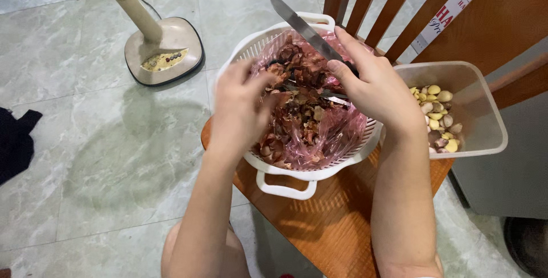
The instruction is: The person uses a knife to crack and peel the outer shells of nuts held in a white basket. The peeled nuts are placed into a clear container on the right, while the shells remain in the basket.
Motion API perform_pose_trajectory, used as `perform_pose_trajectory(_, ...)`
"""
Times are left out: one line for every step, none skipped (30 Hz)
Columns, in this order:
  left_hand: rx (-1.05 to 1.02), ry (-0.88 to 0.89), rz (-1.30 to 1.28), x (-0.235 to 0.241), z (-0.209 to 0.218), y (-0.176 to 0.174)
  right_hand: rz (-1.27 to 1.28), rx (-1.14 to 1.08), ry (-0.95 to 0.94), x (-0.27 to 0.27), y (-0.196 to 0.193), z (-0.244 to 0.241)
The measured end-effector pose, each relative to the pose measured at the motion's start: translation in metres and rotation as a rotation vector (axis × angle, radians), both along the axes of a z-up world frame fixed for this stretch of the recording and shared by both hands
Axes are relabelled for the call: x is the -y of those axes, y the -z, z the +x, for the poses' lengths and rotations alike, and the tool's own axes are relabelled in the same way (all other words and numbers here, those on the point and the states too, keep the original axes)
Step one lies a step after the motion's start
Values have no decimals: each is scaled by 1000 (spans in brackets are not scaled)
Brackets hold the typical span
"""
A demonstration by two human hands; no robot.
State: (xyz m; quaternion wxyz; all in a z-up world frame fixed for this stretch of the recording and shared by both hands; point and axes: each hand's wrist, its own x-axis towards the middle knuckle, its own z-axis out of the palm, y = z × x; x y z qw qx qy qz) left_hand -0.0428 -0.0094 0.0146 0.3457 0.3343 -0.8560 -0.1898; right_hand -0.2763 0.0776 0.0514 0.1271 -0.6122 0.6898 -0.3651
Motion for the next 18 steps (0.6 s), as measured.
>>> perform_pose_trajectory(63, 88, -37, -5, -6, 2, 6, 3, 5, 0, 0, 0)
perform_pose_trajectory(126, 176, -75, -11, -13, 4, 11, 5, 10, 0, 0, 1)
perform_pose_trajectory(189, 265, -113, -15, -17, 6, 16, 7, 16, 1, 0, 1)
perform_pose_trajectory(272, 242, -86, -15, -19, 8, 17, 8, 15, 0, 0, 0)
perform_pose_trajectory(354, 218, -59, -15, -20, 10, 19, 9, 15, 0, 1, 0)
perform_pose_trajectory(438, 193, -31, -15, -20, 12, 21, 10, 14, 0, 1, -1)
perform_pose_trajectory(465, 180, -55, -15, -18, 13, 21, 17, 18, -1, 2, -1)
perform_pose_trajectory(493, 165, -83, -13, -15, 14, 16, 24, 22, -1, 1, -2)
perform_pose_trajectory(521, 149, -112, -13, -14, 15, 12, 31, 26, -1, 1, -1)
perform_pose_trajectory(507, 154, -102, -14, -15, 16, -2, 20, 15, -1, 1, -1)
perform_pose_trajectory(493, 158, -93, -15, -16, 17, -16, 8, 4, 0, 0, 0)
perform_pose_trajectory(478, 163, -84, -17, -19, 19, -30, -5, -7, 0, -1, 0)
perform_pose_trajectory(518, 137, -116, -18, -23, 20, 5, 2, 17, 0, -2, 1)
perform_pose_trajectory(559, 113, -146, -19, -27, 22, 40, 9, 40, -1, -2, 2)
perform_pose_trajectory(599, 88, -177, -19, -29, 24, 76, 16, 64, -1, -2, 2)
perform_pose_trajectory(565, 84, -231, -20, -31, 26, 54, 17, 48, -1, -3, 2)
perform_pose_trajectory(531, 80, -285, -20, -34, 28, 33, 18, 32, -1, -4, 2)
perform_pose_trajectory(496, 78, -340, -20, -36, 30, 11, 19, 18, -2, -4, 2)
